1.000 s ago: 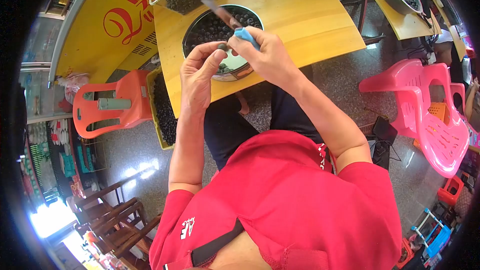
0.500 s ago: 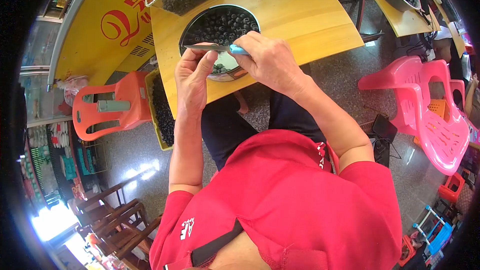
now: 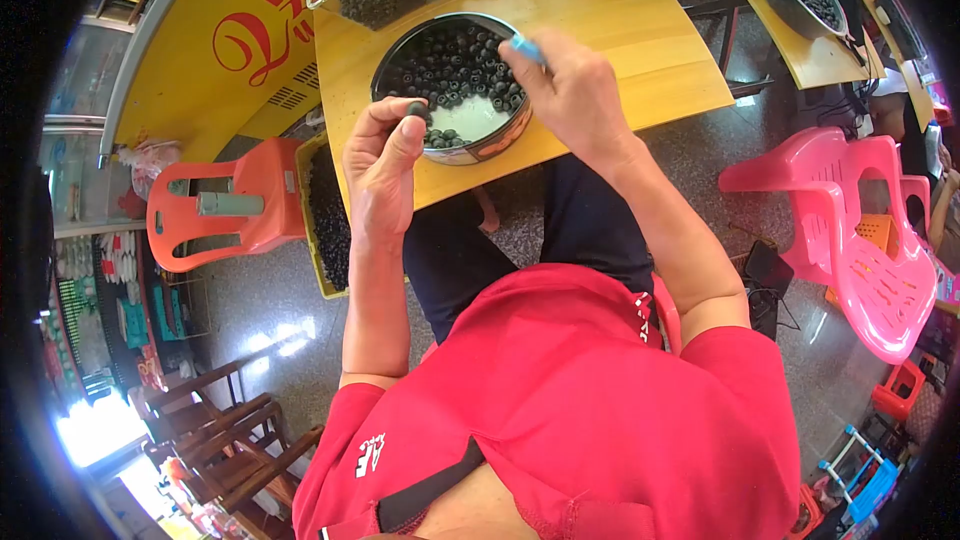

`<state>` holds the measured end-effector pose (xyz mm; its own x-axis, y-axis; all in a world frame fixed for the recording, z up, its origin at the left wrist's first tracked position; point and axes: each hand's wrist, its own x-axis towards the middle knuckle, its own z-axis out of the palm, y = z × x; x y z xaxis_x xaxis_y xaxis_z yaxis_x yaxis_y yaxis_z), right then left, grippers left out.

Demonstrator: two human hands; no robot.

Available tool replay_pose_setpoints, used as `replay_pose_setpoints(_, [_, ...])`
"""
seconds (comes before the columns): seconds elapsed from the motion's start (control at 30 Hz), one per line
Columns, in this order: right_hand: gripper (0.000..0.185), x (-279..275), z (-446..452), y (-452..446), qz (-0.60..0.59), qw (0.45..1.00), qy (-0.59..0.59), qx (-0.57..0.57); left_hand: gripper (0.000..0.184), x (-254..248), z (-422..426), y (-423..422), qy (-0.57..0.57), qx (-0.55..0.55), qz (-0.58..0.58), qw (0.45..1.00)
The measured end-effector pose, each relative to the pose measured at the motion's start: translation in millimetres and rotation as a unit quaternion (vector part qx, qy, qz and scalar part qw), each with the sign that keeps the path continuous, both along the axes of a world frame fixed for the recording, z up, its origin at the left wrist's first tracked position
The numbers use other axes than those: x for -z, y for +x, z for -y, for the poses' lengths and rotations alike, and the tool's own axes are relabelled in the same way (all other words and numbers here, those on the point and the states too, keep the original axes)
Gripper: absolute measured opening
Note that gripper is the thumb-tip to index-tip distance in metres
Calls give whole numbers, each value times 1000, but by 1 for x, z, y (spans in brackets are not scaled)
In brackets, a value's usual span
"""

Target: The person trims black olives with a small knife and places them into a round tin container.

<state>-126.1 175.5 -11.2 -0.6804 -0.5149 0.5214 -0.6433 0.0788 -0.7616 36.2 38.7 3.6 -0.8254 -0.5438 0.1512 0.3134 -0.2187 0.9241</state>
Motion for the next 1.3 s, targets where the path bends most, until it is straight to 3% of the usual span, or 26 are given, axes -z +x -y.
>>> replay_pose_setpoints(0.03, [22, -10, 1, -1, 30, 999, -40, -4, 13, 2, 1, -1, 4, -8, 9, 1000])
replay_pose_setpoints(0.07, [24, -24, 1, 2, 152, 980, -126, -4, 13, 2, 1, -2, -17, -11, 5, 1000])
replay_pose_setpoints(0.17, [25, -35, 1, -6, 268, 912, -310, -25, 14, 3, 0, -3, -63, -22, 1, 998])
replay_pose_setpoints(0.2, [25, -32, 5, 0, 243, 934, -262, 6, 14, 3, -1, -4, -67, -25, 1, 997])
replay_pose_setpoints(0.3, [26, -12, 13, 26, 173, 971, -71, -146, 15, 3, -2, -7, -86, -30, -5, 996])
replay_pose_setpoints(0.4, [27, -9, 20, 43, 355, 906, -61, -221, 16, 1, -4, -7, -131, -38, 4, 991])
replay_pose_setpoints(0.53, [26, -22, 20, 49, 433, 865, -86, -240, 16, 6, 0, -3, -212, -62, 16, 975])
replay_pose_setpoints(0.73, [25, -22, 20, 46, 474, 838, -90, -256, 16, 8, 0, -6, -184, -54, -24, 981])
replay_pose_setpoints(0.93, [27, -14, 18, 45, 412, 877, -90, -229, 15, 6, -5, -6, -32, -60, 8, 998])
replay_pose_setpoints(1.03, [28, -12, 9, 36, 417, 875, -121, -214, 14, 5, 17, -4, 140, 7, -49, 989])
replay_pose_setpoints(1.07, [28, -13, 4, 32, 427, 869, -134, -213, 26, 2, 26, -4, 211, -15, -11, 977])
replay_pose_setpoints(1.1, [28, -12, 0, 26, 436, 862, -148, -213, 23, 2, 37, -4, 262, 35, -36, 964])
replay_pose_setpoints(1.3, [33, 9, -11, 8, 389, 881, -177, -200, 19, 3, 87, -32, 71, 133, 113, 982])
